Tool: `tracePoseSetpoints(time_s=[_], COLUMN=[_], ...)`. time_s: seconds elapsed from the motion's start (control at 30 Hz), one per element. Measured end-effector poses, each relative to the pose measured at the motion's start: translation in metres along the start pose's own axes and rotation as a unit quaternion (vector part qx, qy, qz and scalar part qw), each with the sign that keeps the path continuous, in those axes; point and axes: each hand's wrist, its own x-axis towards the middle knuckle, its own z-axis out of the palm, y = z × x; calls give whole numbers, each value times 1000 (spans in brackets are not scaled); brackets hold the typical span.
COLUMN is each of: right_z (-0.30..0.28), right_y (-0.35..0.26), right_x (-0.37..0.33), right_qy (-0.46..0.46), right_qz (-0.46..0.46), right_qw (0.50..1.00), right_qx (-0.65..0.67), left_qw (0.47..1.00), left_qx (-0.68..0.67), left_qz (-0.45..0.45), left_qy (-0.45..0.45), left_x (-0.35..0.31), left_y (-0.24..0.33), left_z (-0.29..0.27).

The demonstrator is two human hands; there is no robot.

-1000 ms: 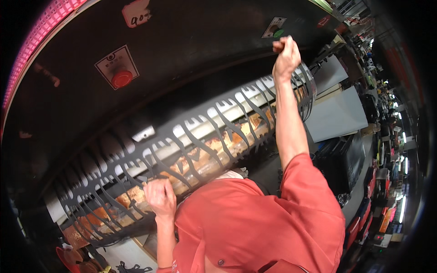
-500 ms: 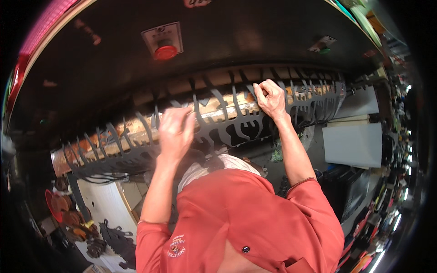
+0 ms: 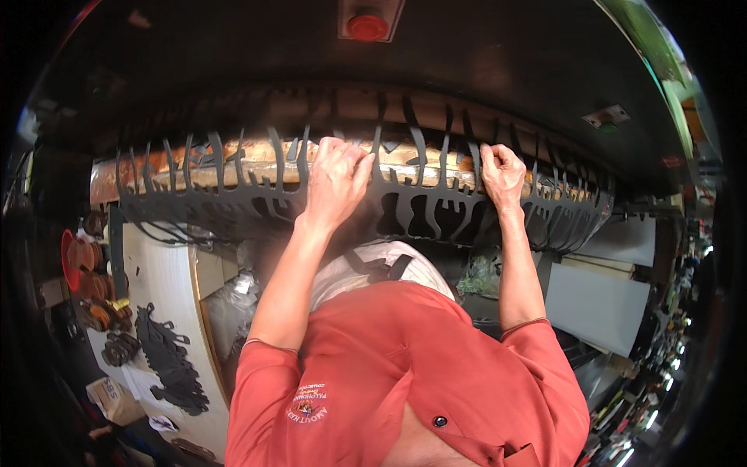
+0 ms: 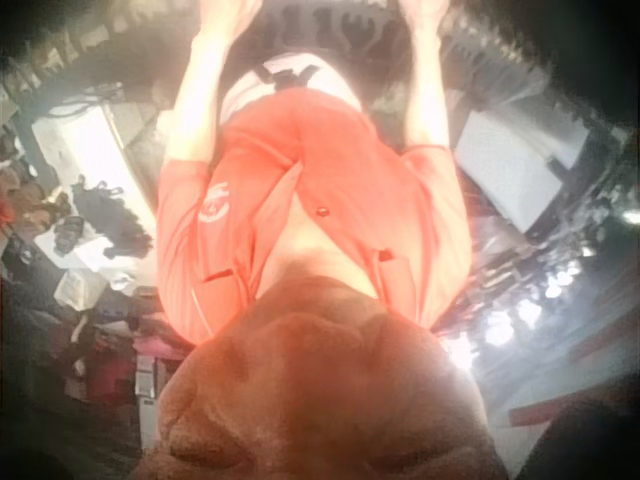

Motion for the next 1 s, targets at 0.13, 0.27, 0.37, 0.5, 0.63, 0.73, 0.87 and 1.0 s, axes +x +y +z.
tracePoseSetpoints(time_s=[0.13,0.27,0.37,0.5,0.63,0.73,0.87,1.0], right_z=[-3,-10,-27,-33,23,95,174,191], right_y=[8,5,-8,-40,-91,-138,-175,-172], right_x=[1,-2,-2,27,85,118,128,121], right_qy=[-24,-61,-56,98,-48,-159,-202,-174], right_qz=[28,46,143,-55,-80,-180,-272,-236], right_qw=[999,997,988,989,994,964,938,950], right_qx=[21,11,9,-95,49,111,72,111], left_qw=[1000,997,995,980,944,985,960,994], left_qx=[-10,-27,-48,-88,-126,-89,-173,69], left_qz=[-14,-56,-62,-104,-124,-100,-222,-73], left_qy=[-4,-39,-66,-146,-280,-105,6,-49], left_x=[0,3,7,17,54,100,140,137], left_y=[3,4,10,16,-7,-48,-93,-106], left_z=[0,-2,-8,-22,-40,-47,-31,-10])
